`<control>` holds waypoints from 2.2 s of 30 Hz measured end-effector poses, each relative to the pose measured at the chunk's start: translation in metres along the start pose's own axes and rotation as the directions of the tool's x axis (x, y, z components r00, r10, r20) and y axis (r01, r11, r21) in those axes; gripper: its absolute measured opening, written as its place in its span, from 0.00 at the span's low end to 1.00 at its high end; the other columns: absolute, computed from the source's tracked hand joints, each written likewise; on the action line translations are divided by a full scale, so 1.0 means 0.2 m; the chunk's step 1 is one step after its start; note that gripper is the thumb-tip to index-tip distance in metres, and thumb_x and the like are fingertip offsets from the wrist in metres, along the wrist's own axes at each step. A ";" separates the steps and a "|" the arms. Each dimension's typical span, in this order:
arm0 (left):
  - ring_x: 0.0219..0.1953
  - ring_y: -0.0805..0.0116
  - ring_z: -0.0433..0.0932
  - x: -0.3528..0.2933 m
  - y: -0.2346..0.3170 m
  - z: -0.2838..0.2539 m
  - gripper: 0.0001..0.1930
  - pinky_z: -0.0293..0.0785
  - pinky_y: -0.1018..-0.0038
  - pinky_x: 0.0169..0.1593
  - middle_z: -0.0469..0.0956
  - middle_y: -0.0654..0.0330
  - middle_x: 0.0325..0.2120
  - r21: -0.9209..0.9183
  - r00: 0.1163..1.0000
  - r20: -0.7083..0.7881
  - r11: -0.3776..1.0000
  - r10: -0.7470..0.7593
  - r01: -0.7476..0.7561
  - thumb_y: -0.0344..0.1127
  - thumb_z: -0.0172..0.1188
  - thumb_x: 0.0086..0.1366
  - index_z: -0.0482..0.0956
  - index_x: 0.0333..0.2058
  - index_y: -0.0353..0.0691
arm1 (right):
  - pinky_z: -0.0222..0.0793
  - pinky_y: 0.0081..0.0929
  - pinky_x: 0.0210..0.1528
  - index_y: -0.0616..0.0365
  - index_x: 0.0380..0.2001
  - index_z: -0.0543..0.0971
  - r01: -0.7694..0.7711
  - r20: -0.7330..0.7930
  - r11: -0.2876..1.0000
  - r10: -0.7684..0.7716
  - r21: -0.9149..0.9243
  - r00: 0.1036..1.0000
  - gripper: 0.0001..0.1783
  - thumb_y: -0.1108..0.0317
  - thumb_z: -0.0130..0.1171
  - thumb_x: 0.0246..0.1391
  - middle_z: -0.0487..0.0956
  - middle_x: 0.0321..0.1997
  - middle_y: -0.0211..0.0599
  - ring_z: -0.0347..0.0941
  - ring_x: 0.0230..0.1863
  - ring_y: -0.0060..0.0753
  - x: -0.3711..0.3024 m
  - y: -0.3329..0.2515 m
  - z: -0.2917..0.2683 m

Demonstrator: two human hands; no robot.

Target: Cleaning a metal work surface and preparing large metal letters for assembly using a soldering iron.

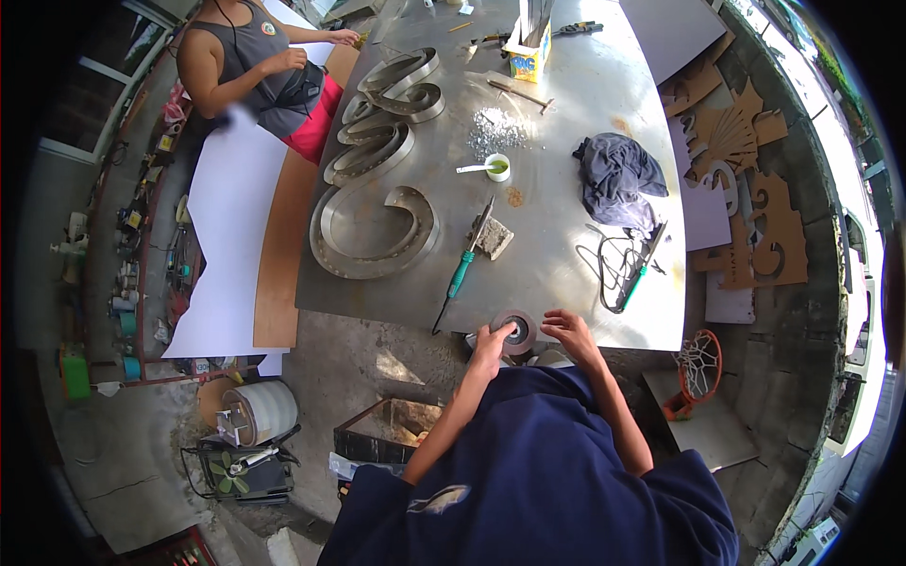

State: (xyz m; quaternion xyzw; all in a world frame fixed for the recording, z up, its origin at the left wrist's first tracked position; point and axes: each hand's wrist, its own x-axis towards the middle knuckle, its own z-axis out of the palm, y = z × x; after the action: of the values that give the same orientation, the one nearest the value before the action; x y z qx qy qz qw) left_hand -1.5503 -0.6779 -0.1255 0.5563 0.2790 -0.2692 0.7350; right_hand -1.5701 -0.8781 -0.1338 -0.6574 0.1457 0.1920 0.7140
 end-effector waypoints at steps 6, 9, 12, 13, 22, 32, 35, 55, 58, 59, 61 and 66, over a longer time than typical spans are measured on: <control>0.34 0.71 0.79 -0.01 0.00 -0.15 0.13 0.75 0.74 0.40 0.81 0.57 0.33 0.209 0.938 0.034 0.915 0.345 -0.344 0.27 0.64 0.54 0.78 0.40 0.31 | 0.71 0.22 0.41 0.67 0.37 0.82 -0.095 0.159 0.994 0.102 -0.056 0.982 0.17 0.63 0.66 0.50 0.82 0.27 0.36 0.77 0.31 0.23 0.05 -0.03 0.16; 0.33 0.71 0.78 -0.01 0.07 -0.24 0.14 0.74 0.74 0.41 0.81 0.57 0.33 0.254 0.913 0.051 0.879 0.404 -0.403 0.28 0.64 0.55 0.77 0.39 0.30 | 0.70 0.21 0.39 0.66 0.35 0.83 -0.031 0.109 0.986 0.049 -0.162 0.993 0.15 0.64 0.67 0.49 0.82 0.26 0.33 0.75 0.30 0.20 0.07 -0.10 0.26; 0.33 0.73 0.77 0.02 0.17 -0.34 0.12 0.74 0.76 0.41 0.80 0.59 0.33 0.201 0.909 0.086 0.887 0.407 -0.416 0.27 0.63 0.56 0.76 0.39 0.31 | 0.69 0.20 0.39 0.67 0.31 0.83 -0.063 0.052 0.993 0.069 -0.101 0.996 0.11 0.67 0.65 0.51 0.81 0.27 0.29 0.74 0.32 0.18 0.09 -0.13 0.38; 0.33 0.73 0.77 0.03 0.20 -0.38 0.12 0.74 0.76 0.41 0.80 0.59 0.33 0.187 0.899 0.096 0.880 0.427 -0.438 0.27 0.63 0.56 0.76 0.39 0.31 | 0.69 0.20 0.39 0.67 0.31 0.83 -0.064 0.039 0.993 0.068 -0.101 0.997 0.11 0.67 0.65 0.51 0.81 0.27 0.29 0.74 0.32 0.18 0.10 -0.14 0.42; 0.31 0.79 0.77 0.18 0.33 -0.73 0.13 0.72 0.81 0.34 0.81 0.63 0.33 0.252 0.929 0.320 0.928 0.186 -0.273 0.26 0.61 0.59 0.76 0.44 0.33 | 0.66 0.21 0.40 0.65 0.38 0.81 -0.085 -0.029 0.994 0.083 -0.074 0.996 0.15 0.63 0.61 0.56 0.80 0.33 0.30 0.72 0.37 0.19 0.04 0.01 0.68; 0.36 0.70 0.82 0.21 0.43 -0.75 0.14 0.82 0.74 0.39 0.81 0.60 0.39 -0.151 0.863 0.495 0.967 -0.104 0.204 0.27 0.60 0.62 0.76 0.47 0.38 | 0.65 0.24 0.52 0.62 0.53 0.75 0.080 -0.139 0.974 -0.051 0.212 0.989 0.25 0.54 0.54 0.62 0.81 0.46 0.37 0.73 0.47 0.25 -0.15 0.01 0.83; 0.36 0.70 0.82 0.17 0.40 -0.63 0.15 0.82 0.73 0.39 0.81 0.59 0.39 0.028 0.806 0.575 0.988 -0.142 0.155 0.27 0.59 0.63 0.75 0.49 0.37 | 0.65 0.26 0.54 0.63 0.54 0.74 0.106 -0.150 0.937 -0.058 0.334 0.987 0.26 0.53 0.50 0.64 0.80 0.47 0.37 0.73 0.48 0.25 -0.20 0.00 0.88; 0.36 0.71 0.80 -0.03 0.34 -0.23 0.16 0.79 0.76 0.28 0.79 0.61 0.43 -0.027 0.848 0.508 0.982 -0.149 0.189 0.40 0.55 0.68 0.75 0.49 0.37 | 0.45 0.47 0.67 0.55 0.61 0.68 0.073 0.051 0.693 -0.157 0.717 0.986 0.45 0.29 0.28 0.60 0.68 0.63 0.33 0.59 0.64 0.31 -0.16 -0.16 0.54; 0.39 0.73 0.79 -0.12 0.37 -0.13 0.15 0.78 0.78 0.28 0.78 0.63 0.43 0.102 0.869 0.494 0.993 0.006 -0.065 0.41 0.53 0.68 0.75 0.49 0.40 | 0.46 0.46 0.66 0.56 0.59 0.71 0.146 0.044 0.627 -0.276 0.765 0.960 0.44 0.30 0.28 0.60 0.65 0.66 0.32 0.55 0.66 0.30 -0.14 -0.21 0.42; 0.39 0.73 0.78 -0.15 0.38 -0.09 0.15 0.78 0.79 0.28 0.78 0.64 0.42 0.149 0.871 0.486 0.975 0.075 -0.167 0.40 0.53 0.68 0.74 0.50 0.41 | 0.47 0.45 0.66 0.56 0.58 0.71 0.140 0.039 0.600 -0.275 0.788 0.961 0.43 0.31 0.28 0.61 0.63 0.67 0.31 0.54 0.67 0.30 -0.12 -0.23 0.37; 0.38 0.72 0.78 -0.19 0.38 -0.03 0.13 0.77 0.78 0.28 0.76 0.62 0.44 0.114 0.844 0.498 0.950 0.199 -0.291 0.37 0.52 0.69 0.76 0.47 0.40 | 0.46 0.41 0.65 0.55 0.52 0.77 0.191 0.000 0.639 -0.286 0.746 0.958 0.39 0.35 0.28 0.64 0.62 0.66 0.28 0.54 0.66 0.30 -0.11 -0.26 0.29; 0.36 0.75 0.77 -0.29 0.37 0.10 0.11 0.77 0.82 0.30 0.71 0.61 0.48 0.095 0.747 0.481 0.820 0.459 -0.565 0.30 0.58 0.64 0.80 0.45 0.39 | 0.50 0.44 0.65 0.57 0.44 0.81 0.284 -0.042 0.643 -0.365 0.711 0.930 0.42 0.35 0.25 0.65 0.55 0.71 0.32 0.55 0.66 0.32 -0.09 -0.43 0.15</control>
State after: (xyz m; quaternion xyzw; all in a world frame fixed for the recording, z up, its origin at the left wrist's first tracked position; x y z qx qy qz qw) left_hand -1.5357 -0.6751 -0.0297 0.6191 -0.0918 -0.2043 0.7527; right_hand -1.5480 -0.8559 -0.0472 -0.3377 0.0499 0.0246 0.9396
